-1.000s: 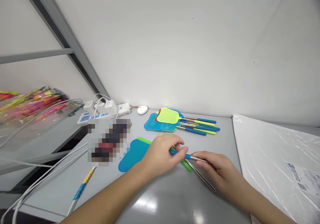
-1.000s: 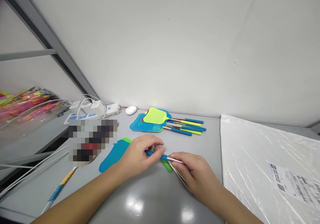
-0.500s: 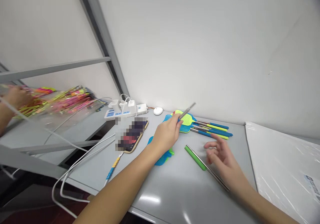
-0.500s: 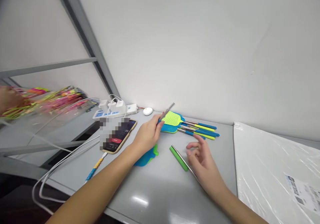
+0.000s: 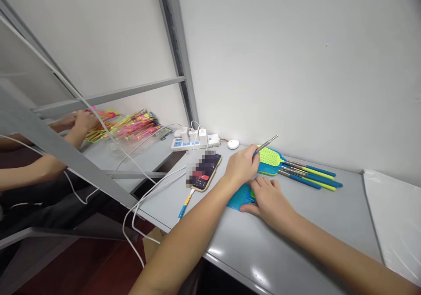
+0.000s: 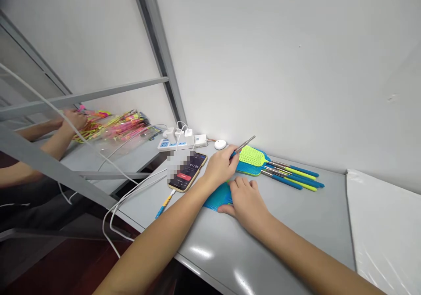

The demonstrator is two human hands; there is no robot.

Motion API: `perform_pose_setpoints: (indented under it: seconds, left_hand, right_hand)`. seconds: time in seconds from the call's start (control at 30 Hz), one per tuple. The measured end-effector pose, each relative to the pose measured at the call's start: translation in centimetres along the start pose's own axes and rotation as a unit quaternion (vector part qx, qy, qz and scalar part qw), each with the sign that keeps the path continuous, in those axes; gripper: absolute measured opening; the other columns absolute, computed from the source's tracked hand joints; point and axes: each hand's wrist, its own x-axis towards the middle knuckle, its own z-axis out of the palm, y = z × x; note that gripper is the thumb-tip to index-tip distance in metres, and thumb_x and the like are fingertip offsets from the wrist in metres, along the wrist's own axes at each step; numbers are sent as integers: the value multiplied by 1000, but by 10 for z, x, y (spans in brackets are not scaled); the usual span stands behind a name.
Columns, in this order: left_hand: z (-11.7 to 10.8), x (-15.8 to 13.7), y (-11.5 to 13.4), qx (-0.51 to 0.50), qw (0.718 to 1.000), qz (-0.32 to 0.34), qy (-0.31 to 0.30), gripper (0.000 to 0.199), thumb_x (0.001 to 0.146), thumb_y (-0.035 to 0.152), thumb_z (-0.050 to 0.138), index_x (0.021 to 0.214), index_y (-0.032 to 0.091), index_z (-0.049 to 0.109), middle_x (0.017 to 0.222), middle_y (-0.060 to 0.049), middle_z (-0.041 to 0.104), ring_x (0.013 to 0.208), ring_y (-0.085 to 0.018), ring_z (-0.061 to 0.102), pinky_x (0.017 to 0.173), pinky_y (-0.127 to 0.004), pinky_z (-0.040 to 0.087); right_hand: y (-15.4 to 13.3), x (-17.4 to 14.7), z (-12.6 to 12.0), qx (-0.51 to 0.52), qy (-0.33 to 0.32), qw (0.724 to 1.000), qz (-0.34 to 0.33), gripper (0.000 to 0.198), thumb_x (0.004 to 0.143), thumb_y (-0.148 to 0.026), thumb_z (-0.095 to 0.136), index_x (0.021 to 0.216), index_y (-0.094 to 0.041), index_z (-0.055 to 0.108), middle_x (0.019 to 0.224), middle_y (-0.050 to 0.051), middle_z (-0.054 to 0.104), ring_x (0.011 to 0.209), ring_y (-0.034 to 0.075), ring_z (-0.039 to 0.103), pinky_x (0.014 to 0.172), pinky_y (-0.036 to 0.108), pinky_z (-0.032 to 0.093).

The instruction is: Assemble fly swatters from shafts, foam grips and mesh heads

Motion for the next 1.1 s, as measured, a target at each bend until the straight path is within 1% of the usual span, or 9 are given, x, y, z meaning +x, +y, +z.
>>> perform_pose_setpoints:
  seconds: [0.2,0.3,0.43,0.57,0.67,0.8,0.9,1.0,1.1]
  left_hand:
    - [1,0,0,-24,1000,-7,2,21,95,31,41,104,24,59,81,-3,67,75,-21,63,62,-28,38]
    - [-1,0,1,-37,999,-10,10,21,96,31,39,101,24,58,78,-2,66,72,-20,61,61,-28,37]
    - [-4,0,2,-51,999,-13,16,19,95,30,39,97,25,57,73,-1,63,66,-18,58,60,-26,37]
    - [-3,-1,3,-77,996,-16,35,18,95,29,39,98,25,56,72,1,62,64,-16,56,60,-25,37]
    - [-3,-1,4,-97,994,-18,43,17,95,29,40,97,25,56,72,1,61,62,-15,55,58,-25,35]
    - [-10,0,4,-106,992,-29,60,17,95,30,40,96,25,57,73,1,62,64,-15,55,59,-25,34]
    - [-17,4,2,-106,990,-50,79,19,95,33,39,94,24,56,71,1,60,65,-16,55,60,-26,34]
    - [-16,5,1,-117,989,-61,74,22,97,35,36,91,24,54,66,3,56,60,-15,53,57,-25,32]
    - [-4,-3,10,-114,992,-42,25,21,97,33,36,89,24,53,64,3,56,56,-15,51,53,-26,29]
  right_hand:
    - [26,6,-12,48,-52,996,47,57,71,-57,72,111,-19,58,93,8,62,91,30,56,78,40,34]
    - [30,15,-14,51,-70,994,60,62,67,-62,72,111,-21,58,92,7,61,92,31,55,78,41,34]
    - [30,27,-8,70,-78,992,71,66,62,-55,78,115,-22,57,96,7,61,94,31,55,83,44,34]
    - [35,35,-8,115,-89,985,88,56,63,-45,79,110,-23,58,99,4,62,90,27,56,83,43,35]
    - [38,39,-17,134,-92,982,94,48,62,-41,79,101,-22,59,89,0,63,81,23,55,76,38,37]
    - [39,34,-42,211,-105,968,87,25,79,-46,62,79,-22,56,67,-4,53,61,16,45,56,28,34]
    - [50,11,-62,288,-96,948,93,37,90,-50,47,66,-21,49,63,-3,48,57,14,41,52,28,33]
    - [83,-28,-71,395,-67,896,192,41,90,-53,49,64,-22,48,64,-1,47,60,15,44,57,30,40]
    - [127,-69,-67,553,9,784,282,44,87,-50,56,57,-22,41,59,-1,41,60,15,43,58,30,43]
